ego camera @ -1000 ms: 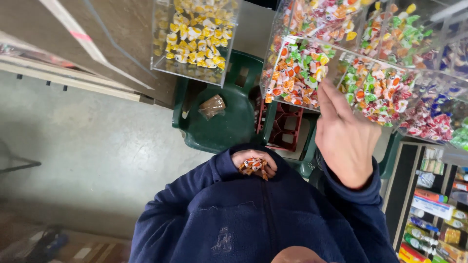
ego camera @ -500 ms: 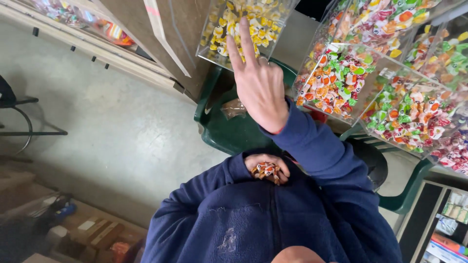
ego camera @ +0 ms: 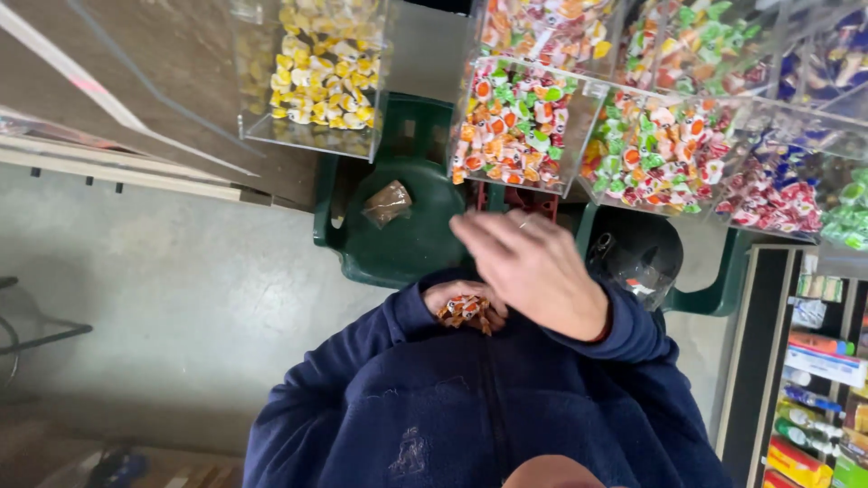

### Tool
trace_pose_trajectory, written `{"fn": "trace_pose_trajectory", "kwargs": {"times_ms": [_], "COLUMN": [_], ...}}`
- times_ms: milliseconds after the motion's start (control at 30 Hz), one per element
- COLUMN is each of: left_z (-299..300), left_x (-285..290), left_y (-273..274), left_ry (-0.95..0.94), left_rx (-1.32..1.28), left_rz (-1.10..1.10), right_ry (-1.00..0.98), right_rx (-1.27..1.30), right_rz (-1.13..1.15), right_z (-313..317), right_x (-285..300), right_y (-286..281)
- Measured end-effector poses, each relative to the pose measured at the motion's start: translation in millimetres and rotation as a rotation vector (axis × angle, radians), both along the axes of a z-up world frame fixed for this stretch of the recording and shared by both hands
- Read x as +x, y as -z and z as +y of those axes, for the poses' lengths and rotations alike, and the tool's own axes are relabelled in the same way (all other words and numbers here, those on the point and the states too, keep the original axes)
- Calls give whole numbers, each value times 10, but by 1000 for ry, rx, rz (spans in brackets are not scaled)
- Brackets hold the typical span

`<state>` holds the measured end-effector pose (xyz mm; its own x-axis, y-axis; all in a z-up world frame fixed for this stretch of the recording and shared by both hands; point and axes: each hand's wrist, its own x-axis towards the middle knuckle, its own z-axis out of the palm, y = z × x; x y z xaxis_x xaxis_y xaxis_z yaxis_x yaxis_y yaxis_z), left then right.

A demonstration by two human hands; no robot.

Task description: The person picks up candies from various bins by hand and places them into a small cardboard tray.

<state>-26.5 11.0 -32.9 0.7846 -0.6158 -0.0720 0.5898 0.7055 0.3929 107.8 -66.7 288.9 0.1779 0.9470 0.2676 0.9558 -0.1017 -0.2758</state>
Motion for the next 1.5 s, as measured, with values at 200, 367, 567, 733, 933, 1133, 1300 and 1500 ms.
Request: {"fn": "trace_pose_trajectory", "kwargs": {"times_ms": [200, 367, 567, 733, 933, 1133, 1300, 1500], "left_z": [-244, -297, -373, -379, -389, -447, -373, -300], "left_x": [218, 240, 173, 140, 198, 234, 243, 230], "left_y": [143, -76, -65, -177, -234, -110, -254, -351], "left_ry": [122, 107, 11, -46, -21, 17, 11, -15], "left_rx": [-45, 61, -16, 9, 41, -9, 23, 54], "left_rz": [-102, -91, -47, -60, -57, -53, -92, -77], "right_ry": [429, 437, 424, 345, 393, 386, 389, 336], "right_rx": [17, 10, -48, 22, 244, 305, 66, 303], "right_rz": [-335, -439, -501, -323, 158, 0, -384, 13], "right_z": [18, 295, 262, -4, -356, -111, 209, -233], "right_x": [601, 927, 967, 762, 897, 905, 1042, 968], "right_y": [271, 642, 681, 287, 181, 232, 401, 111]}}
